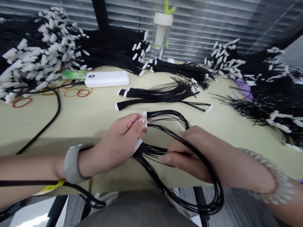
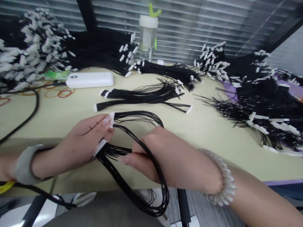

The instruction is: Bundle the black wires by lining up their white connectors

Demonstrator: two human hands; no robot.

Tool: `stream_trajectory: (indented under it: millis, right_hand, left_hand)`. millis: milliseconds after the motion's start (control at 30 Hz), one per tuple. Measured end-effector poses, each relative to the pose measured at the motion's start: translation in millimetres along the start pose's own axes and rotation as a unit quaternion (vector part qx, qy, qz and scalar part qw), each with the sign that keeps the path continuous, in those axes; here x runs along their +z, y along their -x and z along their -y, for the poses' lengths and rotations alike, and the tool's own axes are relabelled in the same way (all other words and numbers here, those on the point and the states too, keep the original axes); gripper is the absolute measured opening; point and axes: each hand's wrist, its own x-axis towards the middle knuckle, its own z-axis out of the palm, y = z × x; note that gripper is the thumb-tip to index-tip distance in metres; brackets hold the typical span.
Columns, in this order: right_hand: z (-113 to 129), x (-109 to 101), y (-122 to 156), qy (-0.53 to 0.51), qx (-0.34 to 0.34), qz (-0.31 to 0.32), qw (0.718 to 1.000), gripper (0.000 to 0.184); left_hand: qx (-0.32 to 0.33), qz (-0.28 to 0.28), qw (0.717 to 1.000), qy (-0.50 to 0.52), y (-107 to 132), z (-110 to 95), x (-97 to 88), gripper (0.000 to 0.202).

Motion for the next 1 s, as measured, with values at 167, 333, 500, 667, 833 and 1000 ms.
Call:
stream_trajectory:
  millis: [167,333,500,667,833,1000]
  right_hand:
    - [6.4,13.2,-6.8,-0.089,-0.018,0.057,0.994,0.025]
    - [8.8,18.8,-10.3,-0.105,0.007,0.012,0.994,0.020]
    - [9.9,20.0,-12.7,-0.059,-0.047,0.028,0.997,0.021]
    - [12.1,20.6,-12.1,-0.017,-0.021,0.020,0.999,0.017]
    - [-2.1,6.9,-10.6,0.054,-0.009,-0.030,0.998,0.012]
    - [-36.1,-21.0,-11.4,0.126,0.065,-0.238,0.961,0.015]
  left_hand:
    - [0.019,-0.007,0.999,-0.037,-0.2,-0.7,-1.7,0.032]
    - [0.019,-0.016,0.999,-0.038,-0.8,-0.5,-0.1,0.032]
    - [0.017,-0.012,0.999,-0.032,-1.1,0.8,1.1,0.031]
    - [0.037,-0.017,0.997,-0.059,-1.0,-0.2,0.4,0.030]
    - [0.005,-0.004,1.000,-0.027,-0.4,1.8,1.3,0.031]
    - [0.000,0.003,1.000,-0.013,0.3,2.0,1.1,0.032]
